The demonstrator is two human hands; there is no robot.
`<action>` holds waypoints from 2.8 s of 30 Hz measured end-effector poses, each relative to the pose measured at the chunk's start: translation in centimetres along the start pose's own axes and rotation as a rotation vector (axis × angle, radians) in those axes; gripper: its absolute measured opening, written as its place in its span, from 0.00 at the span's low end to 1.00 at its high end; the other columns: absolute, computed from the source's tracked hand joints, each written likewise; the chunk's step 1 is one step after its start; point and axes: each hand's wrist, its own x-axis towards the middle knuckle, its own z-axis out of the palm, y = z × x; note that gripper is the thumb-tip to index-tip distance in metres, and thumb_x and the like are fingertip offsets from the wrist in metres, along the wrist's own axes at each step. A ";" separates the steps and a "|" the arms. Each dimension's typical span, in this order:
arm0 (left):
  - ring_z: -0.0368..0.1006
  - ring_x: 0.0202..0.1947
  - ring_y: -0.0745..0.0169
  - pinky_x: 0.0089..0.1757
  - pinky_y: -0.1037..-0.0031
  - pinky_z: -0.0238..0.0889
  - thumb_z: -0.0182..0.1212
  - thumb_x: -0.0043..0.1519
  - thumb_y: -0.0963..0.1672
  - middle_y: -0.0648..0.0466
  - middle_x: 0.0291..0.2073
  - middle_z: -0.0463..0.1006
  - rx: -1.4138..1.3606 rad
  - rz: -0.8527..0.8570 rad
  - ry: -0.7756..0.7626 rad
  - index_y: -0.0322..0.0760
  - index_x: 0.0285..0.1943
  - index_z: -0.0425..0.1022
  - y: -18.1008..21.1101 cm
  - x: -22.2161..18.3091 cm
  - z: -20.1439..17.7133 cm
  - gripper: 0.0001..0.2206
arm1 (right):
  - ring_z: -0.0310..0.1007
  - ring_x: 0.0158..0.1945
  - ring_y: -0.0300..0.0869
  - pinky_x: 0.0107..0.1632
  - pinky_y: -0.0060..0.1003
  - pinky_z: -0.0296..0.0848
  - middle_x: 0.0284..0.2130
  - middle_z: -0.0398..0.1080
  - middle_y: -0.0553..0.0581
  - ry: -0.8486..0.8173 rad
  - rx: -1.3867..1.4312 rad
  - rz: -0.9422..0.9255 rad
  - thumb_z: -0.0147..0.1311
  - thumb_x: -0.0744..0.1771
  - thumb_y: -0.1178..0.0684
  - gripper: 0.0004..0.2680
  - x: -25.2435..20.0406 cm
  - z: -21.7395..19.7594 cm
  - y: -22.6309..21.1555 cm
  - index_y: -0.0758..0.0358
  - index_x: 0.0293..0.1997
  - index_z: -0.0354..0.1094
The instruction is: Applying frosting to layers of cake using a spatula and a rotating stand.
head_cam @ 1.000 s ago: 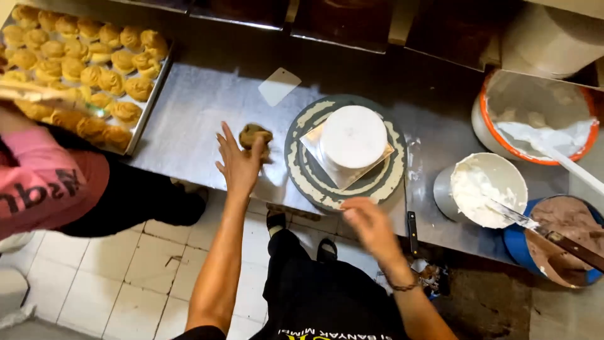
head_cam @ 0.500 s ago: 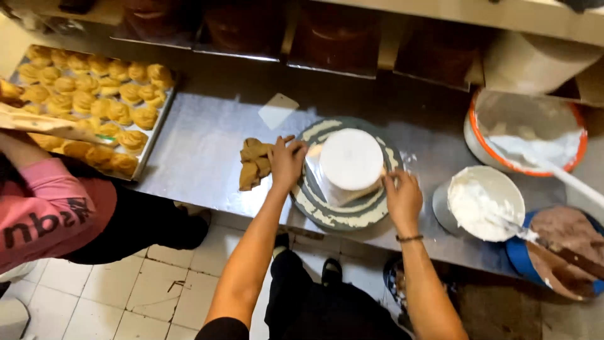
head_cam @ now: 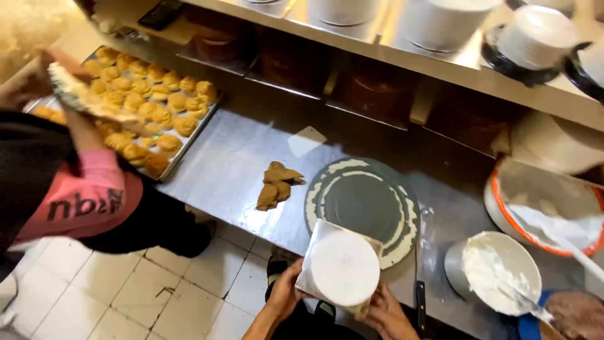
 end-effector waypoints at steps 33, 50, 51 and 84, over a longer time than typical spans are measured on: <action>0.77 0.53 0.41 0.57 0.47 0.69 0.58 0.57 0.63 0.44 0.55 0.79 -0.585 0.893 -0.106 0.40 0.59 0.74 59.0 12.8 0.0 0.33 | 0.76 0.42 0.47 0.51 0.41 0.83 0.45 0.69 0.62 -0.679 -0.048 -0.456 0.54 0.62 0.68 0.28 10.5 61.8 -31.3 0.52 0.71 0.59; 0.75 0.48 0.49 0.46 0.57 0.72 0.55 0.60 0.57 0.42 0.51 0.77 -0.584 0.783 0.027 0.30 0.62 0.71 63.0 23.4 3.9 0.31 | 0.76 0.44 0.49 0.51 0.34 0.80 0.39 0.74 0.67 -0.508 0.395 -0.377 0.56 0.65 0.68 0.07 15.8 62.9 -34.5 0.81 0.44 0.66; 0.75 0.48 0.49 0.46 0.57 0.72 0.55 0.60 0.57 0.42 0.51 0.77 -0.589 0.788 0.031 0.30 0.62 0.71 63.2 22.4 4.1 0.31 | 0.76 0.44 0.49 0.51 0.34 0.80 0.39 0.74 0.67 -0.512 0.389 -0.373 0.56 0.65 0.68 0.07 15.4 63.0 -34.4 0.81 0.44 0.66; 0.62 0.19 0.63 0.20 0.76 0.51 0.62 0.61 0.39 0.53 0.23 0.63 -0.504 1.535 -0.139 0.36 0.68 0.60 69.7 12.0 2.6 0.25 | 0.70 0.38 0.50 0.39 0.41 0.71 0.42 0.71 0.70 -0.421 -0.338 -0.135 0.48 0.67 0.63 0.14 8.6 38.6 -22.2 0.76 0.61 0.65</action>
